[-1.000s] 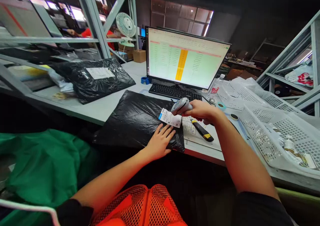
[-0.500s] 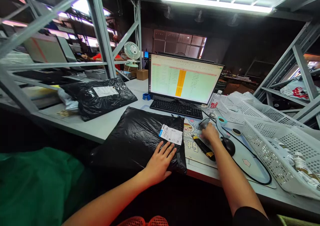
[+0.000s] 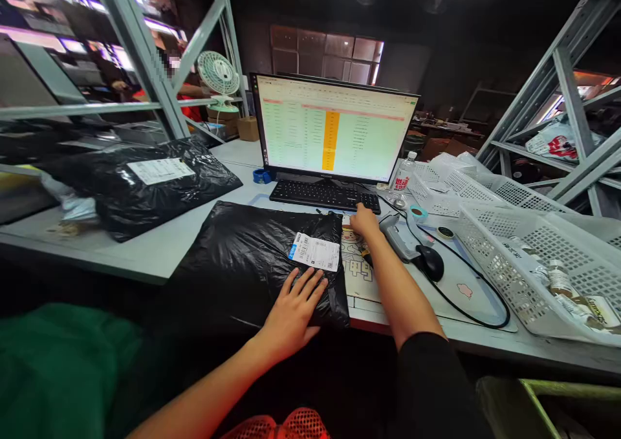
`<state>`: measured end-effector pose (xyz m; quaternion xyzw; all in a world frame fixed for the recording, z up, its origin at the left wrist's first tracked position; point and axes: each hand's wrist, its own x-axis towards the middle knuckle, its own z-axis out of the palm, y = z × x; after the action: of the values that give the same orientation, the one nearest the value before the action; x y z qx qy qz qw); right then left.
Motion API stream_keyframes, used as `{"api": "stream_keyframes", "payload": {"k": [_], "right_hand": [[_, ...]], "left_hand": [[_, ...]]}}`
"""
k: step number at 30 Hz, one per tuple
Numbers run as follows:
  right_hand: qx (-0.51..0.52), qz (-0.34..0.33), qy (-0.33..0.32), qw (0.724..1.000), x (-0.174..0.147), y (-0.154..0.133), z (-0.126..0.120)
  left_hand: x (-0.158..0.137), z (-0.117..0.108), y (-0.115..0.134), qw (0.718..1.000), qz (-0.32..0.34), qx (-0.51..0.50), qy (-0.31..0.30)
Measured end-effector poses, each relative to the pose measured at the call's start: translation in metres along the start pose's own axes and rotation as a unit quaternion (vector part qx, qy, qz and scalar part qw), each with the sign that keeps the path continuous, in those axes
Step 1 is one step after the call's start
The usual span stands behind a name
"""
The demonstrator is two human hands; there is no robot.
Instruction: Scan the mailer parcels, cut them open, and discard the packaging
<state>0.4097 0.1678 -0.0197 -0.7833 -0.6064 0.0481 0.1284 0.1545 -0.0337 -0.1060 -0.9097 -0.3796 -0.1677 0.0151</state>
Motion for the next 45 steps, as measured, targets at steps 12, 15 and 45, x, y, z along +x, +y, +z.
{"api": "stream_keyframes", "payload": {"k": [12, 15, 45], "right_hand": [[-0.012, 0.051, -0.069, 0.996, 0.05, -0.011, 0.03], [-0.021, 0.044, -0.076, 0.996, 0.05, -0.01, 0.031], [-0.063, -0.109, 0.039, 0.991, -0.147, 0.113, 0.047]], "left_hand": [[-0.002, -0.003, 0.0, 1.0, -0.007, -0.024, -0.01], [-0.001, -0.004, 0.0, 0.999, -0.011, -0.032, -0.024], [-0.116, -0.117, -0.102, 0.986, -0.144, 0.038, 0.075]]}}
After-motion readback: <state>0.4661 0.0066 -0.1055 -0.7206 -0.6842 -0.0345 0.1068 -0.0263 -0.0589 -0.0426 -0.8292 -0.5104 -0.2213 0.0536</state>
